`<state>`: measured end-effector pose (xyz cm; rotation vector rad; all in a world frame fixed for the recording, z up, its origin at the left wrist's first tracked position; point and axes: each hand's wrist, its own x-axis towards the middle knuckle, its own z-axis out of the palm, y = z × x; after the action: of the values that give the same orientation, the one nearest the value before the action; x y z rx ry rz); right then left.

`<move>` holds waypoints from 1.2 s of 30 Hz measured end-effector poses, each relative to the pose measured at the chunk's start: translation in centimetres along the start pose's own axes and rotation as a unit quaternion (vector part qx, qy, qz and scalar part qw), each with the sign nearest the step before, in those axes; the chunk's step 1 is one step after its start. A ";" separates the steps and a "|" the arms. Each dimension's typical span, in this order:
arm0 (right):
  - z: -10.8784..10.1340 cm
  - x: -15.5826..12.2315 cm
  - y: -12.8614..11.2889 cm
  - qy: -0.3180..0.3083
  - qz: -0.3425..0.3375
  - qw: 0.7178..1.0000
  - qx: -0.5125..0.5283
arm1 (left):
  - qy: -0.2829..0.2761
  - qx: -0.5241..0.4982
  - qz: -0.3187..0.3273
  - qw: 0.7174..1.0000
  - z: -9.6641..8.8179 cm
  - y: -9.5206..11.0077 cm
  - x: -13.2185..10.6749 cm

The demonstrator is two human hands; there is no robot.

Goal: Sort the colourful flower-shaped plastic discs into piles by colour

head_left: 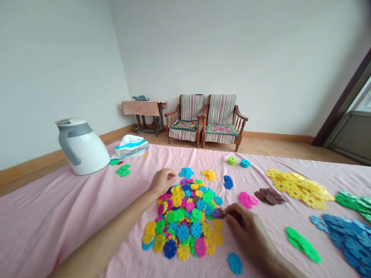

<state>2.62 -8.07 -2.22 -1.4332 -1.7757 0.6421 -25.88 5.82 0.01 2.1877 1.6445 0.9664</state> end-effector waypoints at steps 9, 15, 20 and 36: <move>0.0 0.1 0.2 0.002 -0.016 1.000 0.007 | -0.086 0.014 0.011 0.996 2.5 2.1 1.2; 0.2 0.0 0.3 0.008 -0.024 1.000 0.003 | -0.124 -0.041 -0.017 0.991 2.8 1.7 1.9; 0.2 0.0 0.3 0.007 -0.023 1.000 0.006 | -0.109 -0.102 -0.020 0.989 2.4 1.6 1.6; -0.1 0.1 0.1 0.000 -0.030 1.000 -0.006 | 0.062 -0.016 -0.125 0.990 -1.7 -2.7 1.6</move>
<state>2.75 -7.94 -2.28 -1.3826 -1.8177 0.6002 -28.75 7.89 0.34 1.8761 1.8902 1.0647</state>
